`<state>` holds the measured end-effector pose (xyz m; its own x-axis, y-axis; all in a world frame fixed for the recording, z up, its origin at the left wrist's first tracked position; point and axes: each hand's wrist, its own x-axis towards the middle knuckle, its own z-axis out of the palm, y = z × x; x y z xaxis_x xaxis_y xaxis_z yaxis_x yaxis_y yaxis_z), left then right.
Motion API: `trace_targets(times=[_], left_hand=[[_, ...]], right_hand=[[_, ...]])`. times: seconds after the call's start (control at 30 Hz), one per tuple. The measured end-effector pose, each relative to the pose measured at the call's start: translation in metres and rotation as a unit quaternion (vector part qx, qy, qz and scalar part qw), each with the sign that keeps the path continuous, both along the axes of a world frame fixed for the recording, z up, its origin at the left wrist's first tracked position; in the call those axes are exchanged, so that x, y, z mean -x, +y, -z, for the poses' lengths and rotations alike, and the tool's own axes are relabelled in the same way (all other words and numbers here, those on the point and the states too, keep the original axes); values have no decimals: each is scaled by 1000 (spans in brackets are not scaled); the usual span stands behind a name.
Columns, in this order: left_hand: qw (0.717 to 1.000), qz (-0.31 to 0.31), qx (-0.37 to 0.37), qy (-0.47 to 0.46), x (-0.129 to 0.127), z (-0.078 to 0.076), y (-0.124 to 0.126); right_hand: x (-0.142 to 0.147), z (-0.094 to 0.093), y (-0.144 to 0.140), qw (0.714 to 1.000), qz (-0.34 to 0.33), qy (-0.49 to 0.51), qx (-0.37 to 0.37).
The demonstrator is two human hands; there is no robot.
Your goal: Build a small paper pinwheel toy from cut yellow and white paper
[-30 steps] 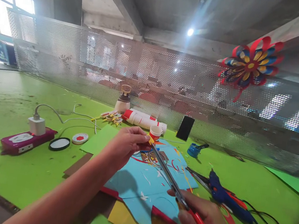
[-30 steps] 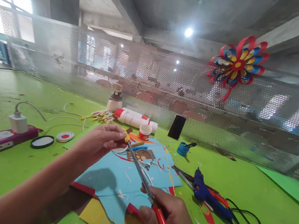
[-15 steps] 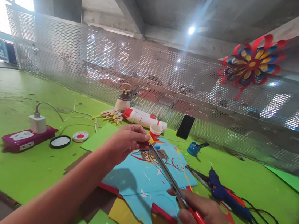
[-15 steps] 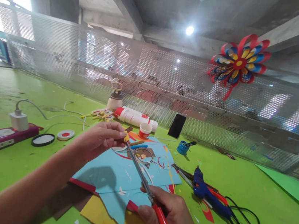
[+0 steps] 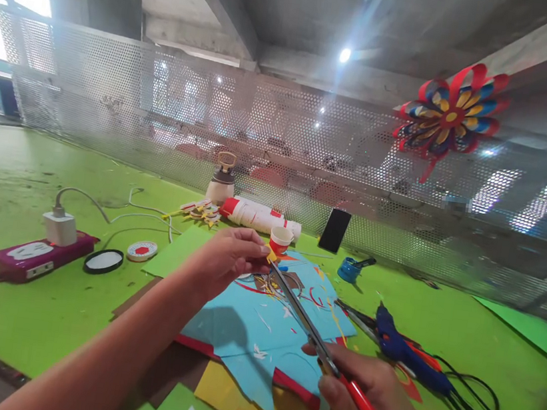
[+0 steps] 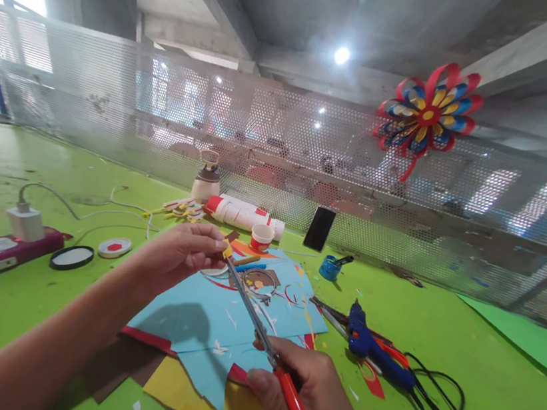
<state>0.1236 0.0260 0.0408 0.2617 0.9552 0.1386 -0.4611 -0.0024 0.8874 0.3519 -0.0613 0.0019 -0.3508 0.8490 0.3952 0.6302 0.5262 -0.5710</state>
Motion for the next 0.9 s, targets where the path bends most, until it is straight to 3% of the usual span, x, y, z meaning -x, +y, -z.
trace_targets(times=[0.3,0.53,0.73,0.9], left_hand=[[998,-54,-14,-3,0,-2,1],[999,-45,-15,-9,-2,-3,-2],[999,-43,0,-29,-7,2,-2],[997,-54,10,-48,-12,3,-5]], right_hand=[[2,-3,-2,999,-9,5,45],[-1,-5,2,998,-30,-6,59],[2,7,1,998,9,49,48],[1,16,3,999,27,31,19]])
